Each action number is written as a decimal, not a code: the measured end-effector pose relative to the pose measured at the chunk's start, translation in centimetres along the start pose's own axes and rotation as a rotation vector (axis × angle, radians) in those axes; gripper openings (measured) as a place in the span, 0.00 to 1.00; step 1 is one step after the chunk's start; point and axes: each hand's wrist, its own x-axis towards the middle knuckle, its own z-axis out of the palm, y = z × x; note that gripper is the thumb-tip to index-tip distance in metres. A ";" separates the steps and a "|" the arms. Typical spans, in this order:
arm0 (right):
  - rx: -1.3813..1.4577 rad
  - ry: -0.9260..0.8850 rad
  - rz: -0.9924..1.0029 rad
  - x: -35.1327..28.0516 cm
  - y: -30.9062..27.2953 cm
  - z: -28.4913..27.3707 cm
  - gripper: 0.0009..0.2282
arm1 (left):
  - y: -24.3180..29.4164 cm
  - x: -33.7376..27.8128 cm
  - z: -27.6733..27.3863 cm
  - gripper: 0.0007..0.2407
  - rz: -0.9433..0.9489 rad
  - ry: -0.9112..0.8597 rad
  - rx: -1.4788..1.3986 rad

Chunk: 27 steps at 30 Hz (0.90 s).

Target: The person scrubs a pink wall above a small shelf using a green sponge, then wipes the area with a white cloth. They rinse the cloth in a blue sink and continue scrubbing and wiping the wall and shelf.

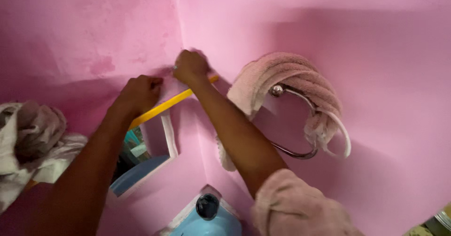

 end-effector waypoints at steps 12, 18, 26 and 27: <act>0.387 0.290 0.096 0.5 3.3 -0.4 0.08 | 3.5 7.4 4.9 0.17 0.114 0.231 -0.175; 0.320 0.238 0.019 -1.1 2.3 -0.6 0.08 | 2.0 12.8 7.2 0.10 0.064 0.295 0.051; 0.317 0.329 -0.096 -4.7 3.2 2.4 0.08 | 0.0 15.5 7.6 0.19 -0.016 0.189 -0.174; 0.282 0.319 -0.020 -3.5 3.0 3.0 0.08 | -0.8 15.4 7.6 0.18 -0.058 0.139 -0.198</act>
